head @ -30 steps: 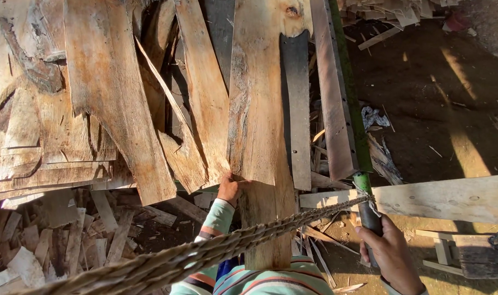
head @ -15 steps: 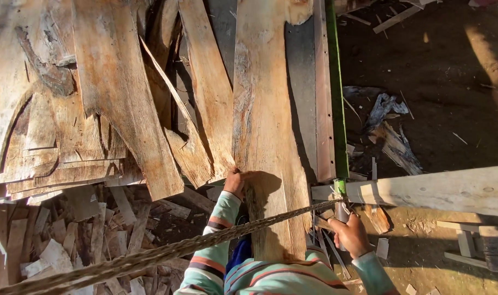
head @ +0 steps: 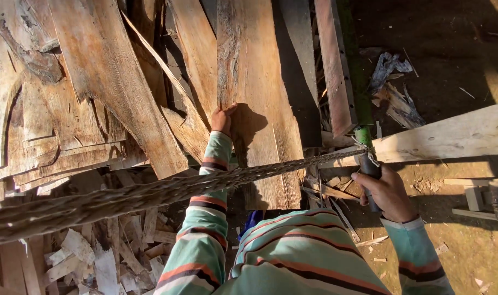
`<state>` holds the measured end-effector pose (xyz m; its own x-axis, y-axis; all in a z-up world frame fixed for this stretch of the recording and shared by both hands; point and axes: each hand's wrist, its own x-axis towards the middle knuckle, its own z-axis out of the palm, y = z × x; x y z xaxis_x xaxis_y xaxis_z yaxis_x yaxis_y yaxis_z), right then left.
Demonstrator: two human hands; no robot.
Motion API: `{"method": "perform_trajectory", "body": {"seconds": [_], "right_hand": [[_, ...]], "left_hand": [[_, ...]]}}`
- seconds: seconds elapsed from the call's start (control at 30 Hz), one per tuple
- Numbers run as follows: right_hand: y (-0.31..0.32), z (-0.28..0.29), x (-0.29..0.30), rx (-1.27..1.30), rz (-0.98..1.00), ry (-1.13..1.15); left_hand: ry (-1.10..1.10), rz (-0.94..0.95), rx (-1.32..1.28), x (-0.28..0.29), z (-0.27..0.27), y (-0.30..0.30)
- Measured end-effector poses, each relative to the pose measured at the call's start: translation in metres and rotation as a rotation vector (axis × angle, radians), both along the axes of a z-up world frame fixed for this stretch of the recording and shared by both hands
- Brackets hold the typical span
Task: Manually trimming thin sheets of wood veneer using a large guillotine cutter.
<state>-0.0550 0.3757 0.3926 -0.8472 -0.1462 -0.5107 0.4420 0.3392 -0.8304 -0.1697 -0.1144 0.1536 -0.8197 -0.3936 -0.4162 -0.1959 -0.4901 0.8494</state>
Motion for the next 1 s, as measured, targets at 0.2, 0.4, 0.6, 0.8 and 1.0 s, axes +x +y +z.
{"method": "perform_trajectory", "body": {"seconds": [0.2,0.4,0.6,0.8,1.0], "right_hand": [[-0.008,0.013,0.005,0.002,-0.048,0.045],[-0.01,0.029,0.004,0.111,-0.023,0.087],[-0.014,0.015,0.006,0.179,-0.019,0.114],[-0.009,0.01,0.007,0.196,-0.02,0.093],[-0.013,0.007,0.006,0.232,-0.053,0.079]], "left_hand": [[-0.062,-0.025,-0.056,0.004,0.003,-0.021],[-0.129,-0.009,0.109,0.018,0.001,-0.018],[-0.211,-0.004,0.193,0.061,0.006,-0.026],[-0.189,0.094,0.379,0.125,0.003,-0.023],[-0.029,-0.041,0.752,0.211,-0.016,-0.001]]}}
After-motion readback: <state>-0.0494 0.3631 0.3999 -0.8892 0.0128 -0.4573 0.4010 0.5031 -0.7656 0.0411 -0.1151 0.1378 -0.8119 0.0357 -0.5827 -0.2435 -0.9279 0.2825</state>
